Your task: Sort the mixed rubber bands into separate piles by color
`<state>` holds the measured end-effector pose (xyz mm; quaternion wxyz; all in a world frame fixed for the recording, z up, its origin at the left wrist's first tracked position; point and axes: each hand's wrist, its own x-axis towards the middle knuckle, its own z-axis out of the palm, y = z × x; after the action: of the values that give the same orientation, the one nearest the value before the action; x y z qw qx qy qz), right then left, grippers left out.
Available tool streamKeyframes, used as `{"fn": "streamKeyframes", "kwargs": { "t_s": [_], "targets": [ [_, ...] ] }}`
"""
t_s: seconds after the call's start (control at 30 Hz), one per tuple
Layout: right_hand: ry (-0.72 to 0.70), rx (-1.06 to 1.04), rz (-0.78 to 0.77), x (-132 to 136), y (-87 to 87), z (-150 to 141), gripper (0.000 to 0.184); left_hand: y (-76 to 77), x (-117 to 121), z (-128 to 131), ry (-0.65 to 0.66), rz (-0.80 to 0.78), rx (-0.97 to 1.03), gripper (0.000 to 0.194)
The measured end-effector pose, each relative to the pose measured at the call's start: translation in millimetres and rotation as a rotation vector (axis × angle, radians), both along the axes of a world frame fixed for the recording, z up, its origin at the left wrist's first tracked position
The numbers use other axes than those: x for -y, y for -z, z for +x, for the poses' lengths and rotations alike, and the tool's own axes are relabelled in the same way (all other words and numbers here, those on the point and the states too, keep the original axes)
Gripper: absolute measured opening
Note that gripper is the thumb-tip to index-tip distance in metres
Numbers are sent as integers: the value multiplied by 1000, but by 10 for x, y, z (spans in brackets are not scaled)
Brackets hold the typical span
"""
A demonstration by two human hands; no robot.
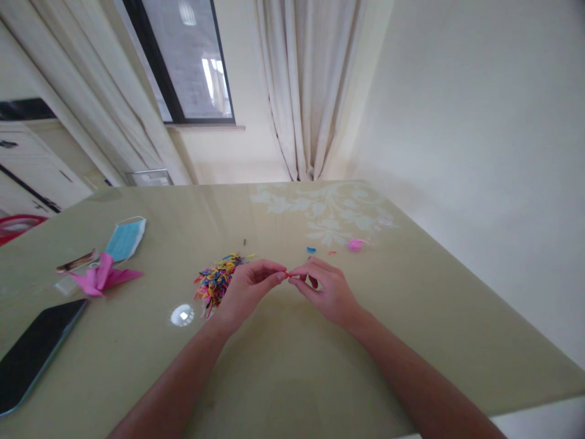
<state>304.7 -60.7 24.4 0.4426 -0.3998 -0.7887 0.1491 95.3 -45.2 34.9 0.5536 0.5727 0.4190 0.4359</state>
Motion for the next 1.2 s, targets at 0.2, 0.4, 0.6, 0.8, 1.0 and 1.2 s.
{"fn": "streamKeyframes", "kwargs": {
  "t_s": [0.2, 0.4, 0.6, 0.8, 1.0, 1.2],
  "targets": [
    [16, -66, -6, 18, -113, 31, 18, -10, -14, -18, 24, 42, -55, 36],
    [3, -296, -160, 44, -333, 194, 19, 110, -140, -246, -235, 391, -750, 24],
    [99, -495, -186, -20, -436, 421, 21, 204, -164, -353, -273, 494, -1355, 29],
    [276, -273, -275, -292, -317, 776, 26, 199, -206, -357, -242, 462, -1402, 26],
    [532, 299, -296, -507, -1, 897, 23, 186, -209, -355, -244, 472, -1400, 28],
    [624, 550, -325, -532, 94, 822, 28, 178, -215, -348, -262, 458, -1391, 30]
  ]
}}
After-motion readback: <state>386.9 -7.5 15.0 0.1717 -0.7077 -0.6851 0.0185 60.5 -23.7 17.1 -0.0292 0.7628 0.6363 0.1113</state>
